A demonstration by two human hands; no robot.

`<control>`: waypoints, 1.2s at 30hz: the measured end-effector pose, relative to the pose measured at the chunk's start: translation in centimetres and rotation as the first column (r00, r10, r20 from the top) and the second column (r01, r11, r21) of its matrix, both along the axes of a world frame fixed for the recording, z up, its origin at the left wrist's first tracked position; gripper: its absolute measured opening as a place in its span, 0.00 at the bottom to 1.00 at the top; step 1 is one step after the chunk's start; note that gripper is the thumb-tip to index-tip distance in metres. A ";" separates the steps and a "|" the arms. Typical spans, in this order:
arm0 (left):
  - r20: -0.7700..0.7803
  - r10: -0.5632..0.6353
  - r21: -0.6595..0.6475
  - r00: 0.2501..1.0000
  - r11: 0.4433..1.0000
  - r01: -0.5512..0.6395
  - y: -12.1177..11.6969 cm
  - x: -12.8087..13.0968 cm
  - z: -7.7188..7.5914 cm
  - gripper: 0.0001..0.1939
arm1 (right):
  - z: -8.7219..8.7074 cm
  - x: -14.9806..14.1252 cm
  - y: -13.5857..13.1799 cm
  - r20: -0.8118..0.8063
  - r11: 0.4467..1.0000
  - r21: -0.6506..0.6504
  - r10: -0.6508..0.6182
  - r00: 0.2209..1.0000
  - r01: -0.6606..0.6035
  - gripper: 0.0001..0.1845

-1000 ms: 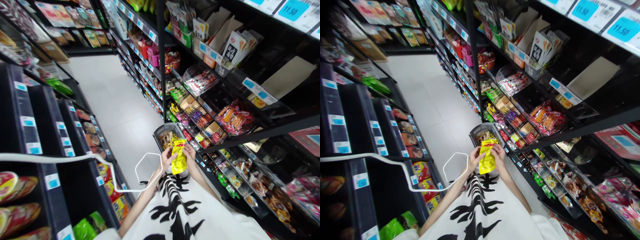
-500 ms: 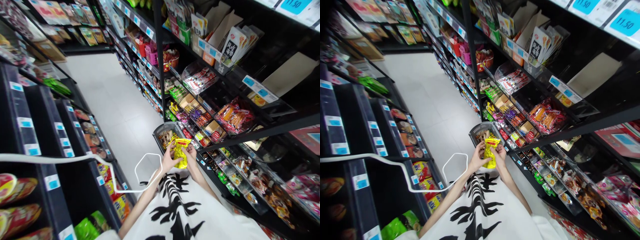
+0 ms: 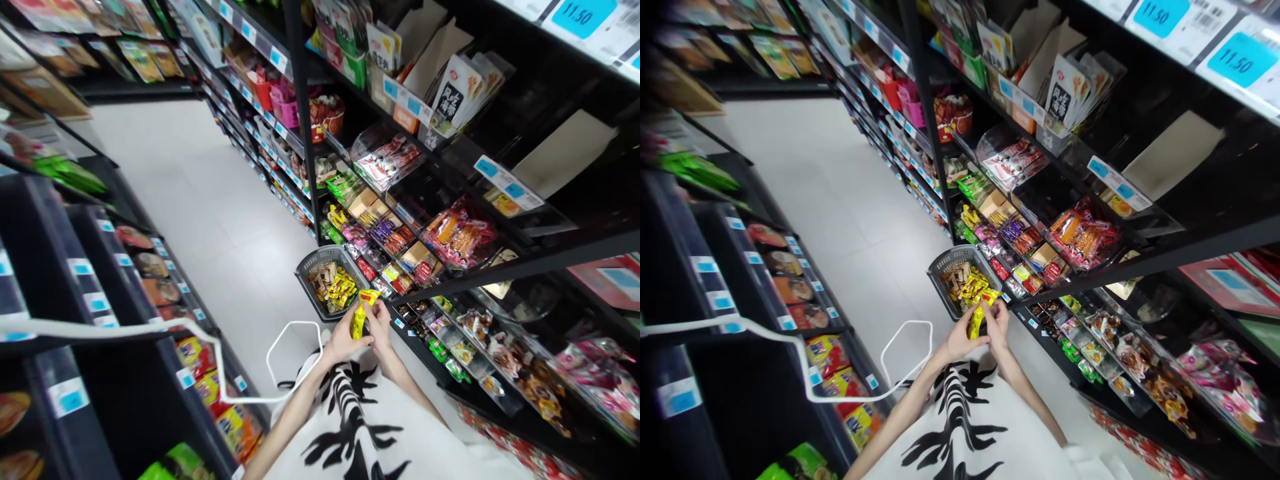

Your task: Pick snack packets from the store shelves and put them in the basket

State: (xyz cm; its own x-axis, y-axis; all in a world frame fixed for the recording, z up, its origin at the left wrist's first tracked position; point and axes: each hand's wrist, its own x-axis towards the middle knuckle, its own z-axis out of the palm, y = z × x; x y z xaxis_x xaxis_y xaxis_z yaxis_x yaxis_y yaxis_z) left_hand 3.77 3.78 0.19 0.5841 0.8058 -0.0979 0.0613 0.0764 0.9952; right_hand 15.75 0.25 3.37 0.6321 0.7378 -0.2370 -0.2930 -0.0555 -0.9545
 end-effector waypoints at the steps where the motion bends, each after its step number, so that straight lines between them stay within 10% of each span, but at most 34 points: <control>1: 0.022 0.006 -0.057 1.000 0.998 -0.004 -0.2 0.1 -0.2 0.42 | 0.2 0.3 -0.3 -0.034 1.000 0.003 0.030 0.999 -0.030 0.14; 5: 0.099 0.104 -0.383 0.990 0.922 -0.059 -0.7 0.6 -0.7 0.29 | 0.7 1.8 -1.6 -0.131 0.997 -0.004 0.076 0.988 -0.078 0.16; 10: 0.191 0.071 -0.638 0.979 0.767 0.069 -1.5 1.6 0.6 0.30 | -0.2 3.2 -3.2 -0.030 0.973 -0.119 -0.202 0.979 0.197 0.16; 20: 0.133 -0.001 -0.515 0.991 0.854 0.070 -2.9 6.8 0.7 0.30 | 0.8 6.7 -7.4 -0.090 0.995 -0.074 0.054 0.994 -0.061 0.22; 36: 0.015 -0.007 -0.563 1.000 0.826 0.014 -11.7 20.1 2.9 0.23 | 2.4 17.5 -22.4 -0.087 0.994 -0.007 -0.109 0.990 0.109 0.13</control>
State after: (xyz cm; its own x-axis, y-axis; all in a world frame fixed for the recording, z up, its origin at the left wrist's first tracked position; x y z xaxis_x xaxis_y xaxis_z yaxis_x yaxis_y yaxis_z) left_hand 23.89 -7.89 3.11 0.5963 0.6068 -0.5256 0.0537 0.6232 0.7803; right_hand 33.29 -22.11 5.73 0.6855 0.6651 -0.2960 -0.3795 -0.0204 -0.9249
